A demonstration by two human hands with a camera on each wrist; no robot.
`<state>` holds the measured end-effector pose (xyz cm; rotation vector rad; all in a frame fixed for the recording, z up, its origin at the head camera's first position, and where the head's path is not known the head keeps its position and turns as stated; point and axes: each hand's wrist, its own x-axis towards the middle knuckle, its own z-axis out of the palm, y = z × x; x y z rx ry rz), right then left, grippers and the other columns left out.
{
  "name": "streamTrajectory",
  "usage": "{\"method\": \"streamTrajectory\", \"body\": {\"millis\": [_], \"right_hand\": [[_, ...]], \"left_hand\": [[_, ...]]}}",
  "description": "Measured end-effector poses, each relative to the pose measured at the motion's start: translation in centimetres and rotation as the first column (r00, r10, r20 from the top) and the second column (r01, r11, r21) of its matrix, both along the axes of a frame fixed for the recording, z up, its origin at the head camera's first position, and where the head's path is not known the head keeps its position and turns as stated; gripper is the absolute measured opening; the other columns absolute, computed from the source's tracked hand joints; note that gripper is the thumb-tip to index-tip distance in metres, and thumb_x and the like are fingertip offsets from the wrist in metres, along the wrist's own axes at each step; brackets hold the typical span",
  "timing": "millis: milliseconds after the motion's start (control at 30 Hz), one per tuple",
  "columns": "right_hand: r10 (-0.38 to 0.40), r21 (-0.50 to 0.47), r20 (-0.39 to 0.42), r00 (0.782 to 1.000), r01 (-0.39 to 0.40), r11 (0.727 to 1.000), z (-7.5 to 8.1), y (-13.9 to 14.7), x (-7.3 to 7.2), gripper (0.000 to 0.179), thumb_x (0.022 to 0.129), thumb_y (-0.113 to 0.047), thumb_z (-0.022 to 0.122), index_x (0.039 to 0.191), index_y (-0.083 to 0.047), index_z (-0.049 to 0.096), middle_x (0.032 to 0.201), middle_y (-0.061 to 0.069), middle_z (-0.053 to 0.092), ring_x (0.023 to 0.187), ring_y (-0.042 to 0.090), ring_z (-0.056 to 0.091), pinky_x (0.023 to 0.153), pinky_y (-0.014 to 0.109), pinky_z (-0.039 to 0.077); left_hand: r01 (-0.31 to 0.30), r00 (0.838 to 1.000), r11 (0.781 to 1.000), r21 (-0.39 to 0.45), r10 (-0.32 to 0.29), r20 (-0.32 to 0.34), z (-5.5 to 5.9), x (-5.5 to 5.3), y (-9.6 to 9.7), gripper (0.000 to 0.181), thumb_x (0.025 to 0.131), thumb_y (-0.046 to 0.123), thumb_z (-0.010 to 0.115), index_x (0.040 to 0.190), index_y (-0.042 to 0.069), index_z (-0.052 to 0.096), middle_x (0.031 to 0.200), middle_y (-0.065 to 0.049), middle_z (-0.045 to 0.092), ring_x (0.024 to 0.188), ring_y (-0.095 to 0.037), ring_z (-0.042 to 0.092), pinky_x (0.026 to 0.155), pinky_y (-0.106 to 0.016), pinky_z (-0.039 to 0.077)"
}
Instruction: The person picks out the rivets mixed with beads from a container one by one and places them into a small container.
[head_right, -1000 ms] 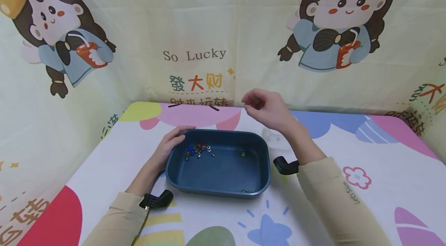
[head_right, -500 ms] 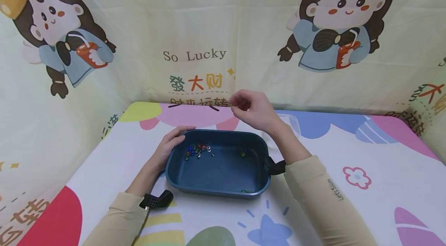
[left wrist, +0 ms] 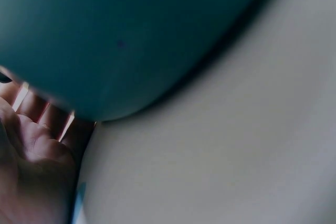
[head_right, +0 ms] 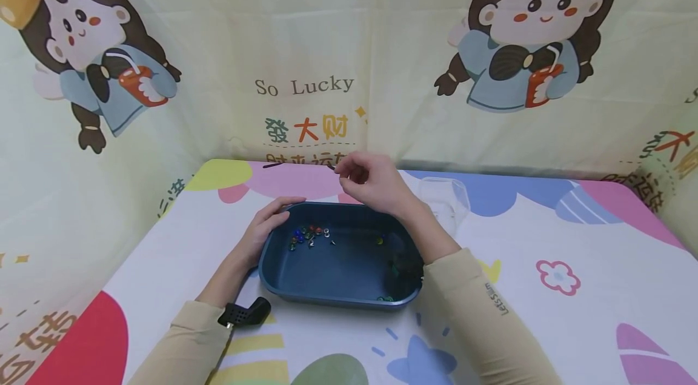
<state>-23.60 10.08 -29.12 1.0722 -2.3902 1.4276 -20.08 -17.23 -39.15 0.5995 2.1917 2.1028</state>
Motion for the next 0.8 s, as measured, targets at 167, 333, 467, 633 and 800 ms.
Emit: {"method": "streamTrajectory", "body": {"millis": [167,333,467,633,800], "right_hand": [[0.013,-0.013,0.011,1.000,-0.012,1.000,-0.7,-0.6,-0.1,0.015,0.090,-0.001,0.070,0.105,-0.001,0.072,0.088,0.006,0.067,0.073,0.022,0.057,0.066,0.028,0.049],[0.013,-0.032,0.040,0.999,-0.012,0.999,-1.1,-0.8,-0.2,0.014,0.090,-0.001,0.070,0.104,0.000,0.072,0.088,0.007,0.067,0.073,0.024,0.057,0.066,0.028,0.049],[0.022,-0.036,0.056,0.998,-0.020,0.999,-1.5,-1.0,-0.5,0.014,0.090,-0.001,0.070,0.104,-0.001,0.072,0.089,0.007,0.067,0.073,0.024,0.057,0.065,0.028,0.049],[0.045,-0.025,0.049,0.998,-0.044,0.999,-1.8,-1.3,-0.6,0.013,0.089,0.000,0.071,0.101,-0.001,0.072,0.087,0.006,0.067,0.072,0.023,0.058,0.065,0.028,0.050],[0.093,-0.006,0.034,0.995,-0.093,0.996,-2.4,-1.6,-0.5,0.013,0.088,0.002,0.071,0.100,-0.003,0.072,0.085,0.003,0.066,0.071,0.021,0.058,0.064,0.028,0.049]], "left_hand": [[-0.010,1.000,1.000,-0.005,0.010,0.004,0.0,0.0,0.0,0.041,0.104,0.015,0.043,0.140,-0.002,0.053,0.141,-0.018,0.054,0.128,-0.032,0.052,0.109,-0.046,0.039],[-0.010,1.000,1.000,-0.004,0.010,0.007,0.0,0.0,-0.1,0.041,0.104,0.016,0.043,0.140,-0.002,0.054,0.140,-0.018,0.055,0.128,-0.033,0.052,0.109,-0.050,0.038],[-0.006,1.000,1.000,-0.005,0.006,0.012,-0.1,-0.1,-0.2,0.041,0.104,0.016,0.043,0.140,-0.001,0.053,0.140,-0.019,0.055,0.128,-0.035,0.052,0.109,-0.051,0.038],[-0.006,1.000,1.000,0.000,0.006,0.012,-0.1,-0.1,-0.2,0.041,0.105,0.017,0.043,0.140,-0.001,0.053,0.140,-0.020,0.055,0.127,-0.036,0.053,0.108,-0.052,0.038],[0.002,1.000,1.000,0.002,-0.002,0.013,-0.2,-0.2,-0.1,0.041,0.105,0.017,0.042,0.141,-0.001,0.052,0.141,-0.020,0.054,0.128,-0.037,0.052,0.109,-0.053,0.038]]}}
